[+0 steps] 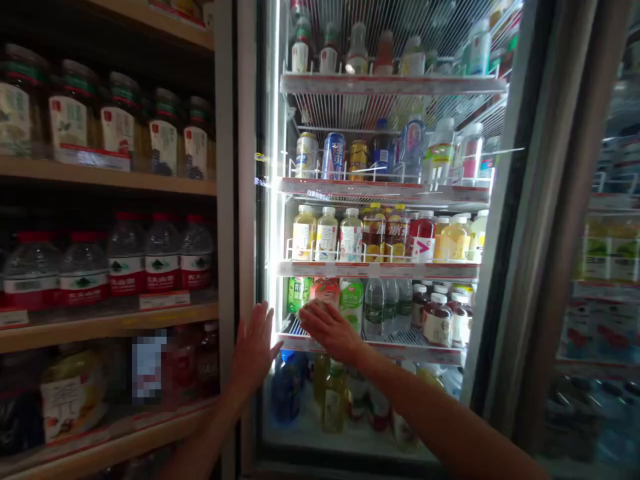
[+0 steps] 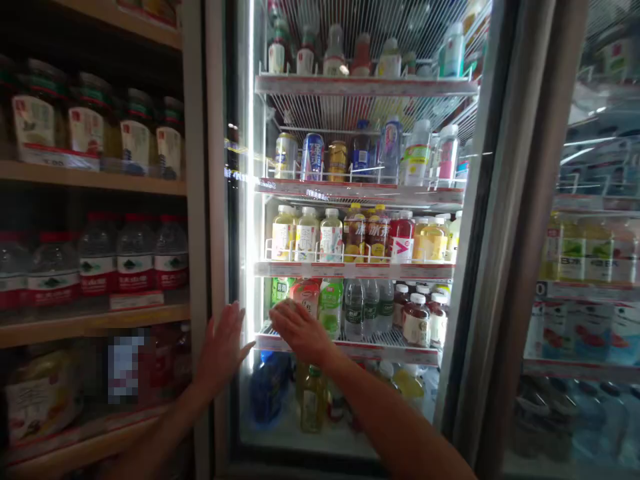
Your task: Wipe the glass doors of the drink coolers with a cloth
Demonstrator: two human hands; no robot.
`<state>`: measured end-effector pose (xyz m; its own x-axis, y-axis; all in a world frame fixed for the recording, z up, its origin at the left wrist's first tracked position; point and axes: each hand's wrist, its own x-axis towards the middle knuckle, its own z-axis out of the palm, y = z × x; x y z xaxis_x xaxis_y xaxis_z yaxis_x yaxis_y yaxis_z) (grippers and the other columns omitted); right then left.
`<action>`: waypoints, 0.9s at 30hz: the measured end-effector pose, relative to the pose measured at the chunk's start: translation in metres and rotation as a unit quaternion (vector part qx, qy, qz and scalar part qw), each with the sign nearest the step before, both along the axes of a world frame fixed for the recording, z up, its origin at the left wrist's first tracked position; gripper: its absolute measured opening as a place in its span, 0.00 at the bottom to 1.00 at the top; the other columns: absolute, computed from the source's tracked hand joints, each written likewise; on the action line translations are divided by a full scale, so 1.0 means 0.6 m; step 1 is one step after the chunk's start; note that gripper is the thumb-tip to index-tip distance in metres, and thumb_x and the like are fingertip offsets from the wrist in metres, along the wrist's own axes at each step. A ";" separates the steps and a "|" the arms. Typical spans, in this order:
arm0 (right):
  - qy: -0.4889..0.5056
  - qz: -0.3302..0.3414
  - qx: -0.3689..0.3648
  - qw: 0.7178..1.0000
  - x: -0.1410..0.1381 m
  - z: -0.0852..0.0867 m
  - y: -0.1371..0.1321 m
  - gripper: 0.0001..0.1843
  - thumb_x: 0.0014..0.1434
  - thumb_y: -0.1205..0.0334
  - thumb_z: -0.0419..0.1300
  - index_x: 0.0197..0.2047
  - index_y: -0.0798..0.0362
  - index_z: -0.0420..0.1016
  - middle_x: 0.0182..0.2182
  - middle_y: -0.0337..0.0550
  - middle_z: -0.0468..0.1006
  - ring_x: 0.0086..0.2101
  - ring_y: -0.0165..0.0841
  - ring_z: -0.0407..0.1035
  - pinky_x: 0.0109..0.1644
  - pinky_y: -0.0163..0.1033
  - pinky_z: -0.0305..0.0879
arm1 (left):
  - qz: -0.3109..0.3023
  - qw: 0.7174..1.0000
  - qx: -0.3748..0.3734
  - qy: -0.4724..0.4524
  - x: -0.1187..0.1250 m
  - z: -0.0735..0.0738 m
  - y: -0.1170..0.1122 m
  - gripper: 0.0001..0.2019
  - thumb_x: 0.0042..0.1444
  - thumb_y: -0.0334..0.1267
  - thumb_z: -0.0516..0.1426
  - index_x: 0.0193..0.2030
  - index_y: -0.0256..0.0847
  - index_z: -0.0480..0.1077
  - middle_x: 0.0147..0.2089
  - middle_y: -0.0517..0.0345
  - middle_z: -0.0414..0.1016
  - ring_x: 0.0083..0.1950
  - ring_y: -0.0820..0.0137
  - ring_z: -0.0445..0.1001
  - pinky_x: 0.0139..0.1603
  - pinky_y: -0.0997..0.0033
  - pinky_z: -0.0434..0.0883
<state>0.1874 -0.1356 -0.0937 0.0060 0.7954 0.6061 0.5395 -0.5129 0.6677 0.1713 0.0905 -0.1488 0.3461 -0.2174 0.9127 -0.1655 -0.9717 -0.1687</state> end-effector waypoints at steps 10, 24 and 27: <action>0.018 0.033 -0.029 0.999 0.009 0.010 0.092 0.18 0.64 0.66 0.49 0.56 0.53 0.66 0.61 0.40 0.62 0.62 0.36 0.52 0.65 0.48 0.53 | 0.030 0.999 -0.010 0.013 -0.028 -0.007 0.049 0.32 0.60 0.42 0.47 0.68 0.34 0.39 0.68 0.40 0.51 0.68 0.55 0.49 0.64 0.45 0.52; 0.062 0.047 0.005 0.997 0.017 -0.028 0.144 0.21 0.62 0.70 0.49 0.58 0.55 0.64 0.61 0.45 0.62 0.62 0.38 0.52 0.65 0.51 0.51 | 0.085 0.995 -0.011 0.043 -0.069 -0.029 0.104 0.32 0.58 0.40 0.50 0.67 0.31 0.45 0.68 0.38 0.50 0.69 0.56 0.48 0.65 0.46 0.51; 0.063 0.003 0.116 0.991 0.018 0.020 0.133 0.23 0.61 0.70 0.50 0.60 0.53 0.62 0.63 0.46 0.58 0.65 0.40 0.45 0.67 0.56 0.43 | 0.076 0.996 -0.018 0.053 -0.068 -0.021 0.085 0.34 0.57 0.39 0.51 0.67 0.32 0.43 0.68 0.38 0.49 0.69 0.56 0.47 0.65 0.46 0.51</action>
